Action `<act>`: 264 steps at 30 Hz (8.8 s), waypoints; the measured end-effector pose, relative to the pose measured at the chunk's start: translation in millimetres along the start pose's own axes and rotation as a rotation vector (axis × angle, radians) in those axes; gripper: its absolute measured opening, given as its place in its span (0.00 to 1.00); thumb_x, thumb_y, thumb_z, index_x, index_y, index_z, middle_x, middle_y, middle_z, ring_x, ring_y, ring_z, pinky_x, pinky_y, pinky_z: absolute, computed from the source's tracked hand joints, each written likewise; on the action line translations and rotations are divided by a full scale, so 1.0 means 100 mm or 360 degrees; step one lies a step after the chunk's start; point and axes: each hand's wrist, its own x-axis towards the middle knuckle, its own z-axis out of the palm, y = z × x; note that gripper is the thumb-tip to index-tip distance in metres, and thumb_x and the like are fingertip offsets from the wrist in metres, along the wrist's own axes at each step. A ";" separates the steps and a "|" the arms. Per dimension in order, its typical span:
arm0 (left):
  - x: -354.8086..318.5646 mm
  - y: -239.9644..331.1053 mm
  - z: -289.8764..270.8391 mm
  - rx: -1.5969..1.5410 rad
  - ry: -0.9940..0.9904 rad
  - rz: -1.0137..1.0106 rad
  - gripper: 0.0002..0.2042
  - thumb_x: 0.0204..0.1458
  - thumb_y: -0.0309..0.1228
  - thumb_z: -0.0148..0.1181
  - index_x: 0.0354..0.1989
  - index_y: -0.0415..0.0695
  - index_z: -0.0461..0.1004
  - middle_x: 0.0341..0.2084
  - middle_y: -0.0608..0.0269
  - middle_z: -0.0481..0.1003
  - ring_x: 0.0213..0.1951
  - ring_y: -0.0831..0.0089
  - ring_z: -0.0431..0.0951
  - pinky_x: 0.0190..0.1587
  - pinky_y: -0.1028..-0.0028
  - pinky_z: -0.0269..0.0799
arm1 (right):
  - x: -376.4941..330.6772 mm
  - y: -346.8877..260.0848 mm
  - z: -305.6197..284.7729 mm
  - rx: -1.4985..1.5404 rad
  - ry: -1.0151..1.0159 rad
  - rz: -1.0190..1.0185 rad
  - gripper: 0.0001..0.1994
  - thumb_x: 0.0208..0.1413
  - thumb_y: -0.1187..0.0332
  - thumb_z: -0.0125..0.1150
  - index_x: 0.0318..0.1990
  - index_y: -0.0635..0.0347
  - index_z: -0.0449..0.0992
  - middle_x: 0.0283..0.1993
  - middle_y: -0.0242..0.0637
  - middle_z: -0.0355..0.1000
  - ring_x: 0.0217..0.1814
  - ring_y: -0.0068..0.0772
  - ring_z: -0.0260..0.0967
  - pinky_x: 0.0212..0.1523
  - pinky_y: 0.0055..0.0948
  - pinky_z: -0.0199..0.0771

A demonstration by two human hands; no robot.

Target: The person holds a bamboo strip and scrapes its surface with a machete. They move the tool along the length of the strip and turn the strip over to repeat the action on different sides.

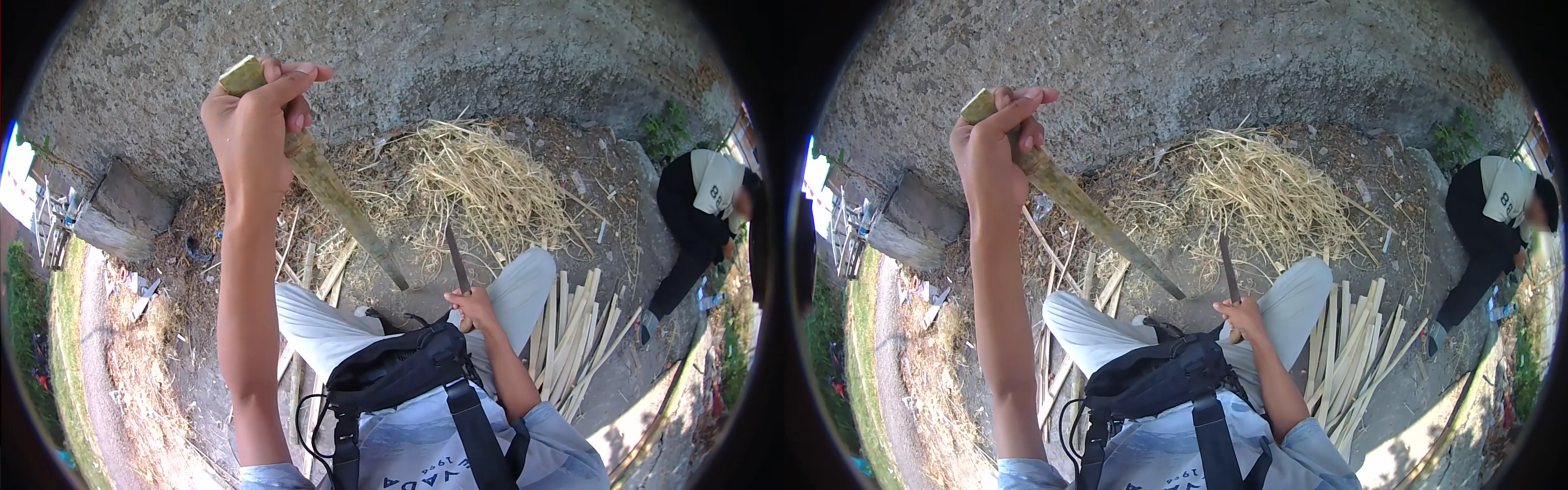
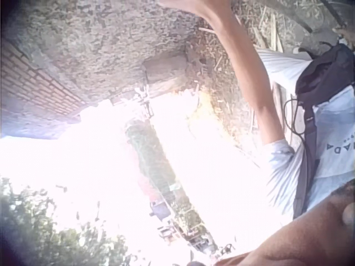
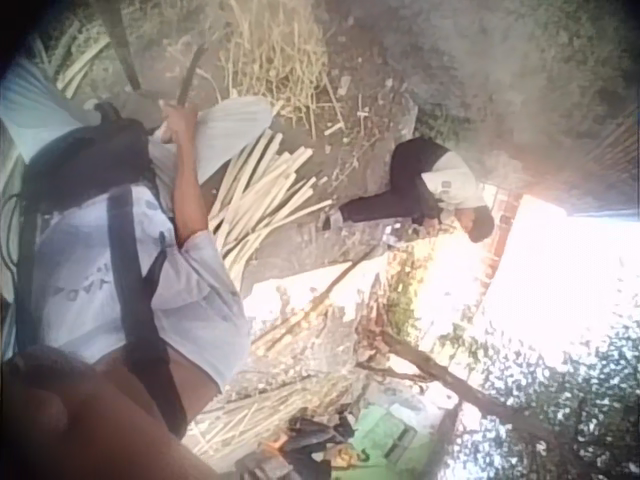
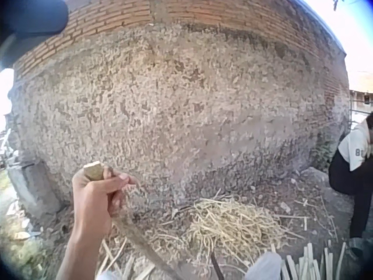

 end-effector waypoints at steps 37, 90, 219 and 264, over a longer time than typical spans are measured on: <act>-0.26 0.59 -0.74 0.0030 -0.0361 0.0510 0.04 0.50 0.17 0.47 0.29 0.40 0.64 0.27 0.36 0.74 0.09 0.82 0.52 0.18 0.82 0.56 | 0.65 0.12 0.51 -0.1730 -0.0907 -0.0098 0.19 0.51 0.54 0.60 0.22 0.64 0.77 0.19 0.40 0.74 0.25 0.37 0.75 0.32 0.38 0.74; 0.11 -0.61 -0.12 0.1123 -0.0074 0.0106 0.10 0.59 0.31 0.55 0.35 0.35 0.68 0.34 0.61 0.62 0.33 0.76 0.68 0.37 0.74 0.67 | 0.35 -0.31 -0.21 0.0143 -0.0128 -0.0012 0.06 0.52 0.73 0.61 0.28 0.62 0.70 0.17 0.27 0.62 0.15 0.19 0.57 0.17 0.25 0.60; 0.30 -1.02 0.43 0.0971 0.0722 0.0427 0.19 0.58 0.37 0.57 0.18 0.39 0.66 0.10 0.68 0.65 0.15 0.78 0.62 0.20 0.70 0.57 | -0.93 -2.46 1.04 -0.0372 0.0025 -0.1251 0.19 0.67 0.62 0.42 0.34 0.69 0.74 0.14 0.44 0.63 0.14 0.41 0.62 0.21 0.41 0.59; 0.41 -1.11 0.11 0.0900 0.0728 0.0491 0.19 0.56 0.35 0.59 0.17 0.37 0.66 0.11 0.64 0.67 0.15 0.75 0.64 0.22 0.68 0.60 | -0.42 -2.16 1.03 -0.0554 -0.0249 -0.0824 0.21 0.66 0.62 0.39 0.31 0.69 0.76 0.15 0.48 0.65 0.17 0.44 0.68 0.25 0.39 0.67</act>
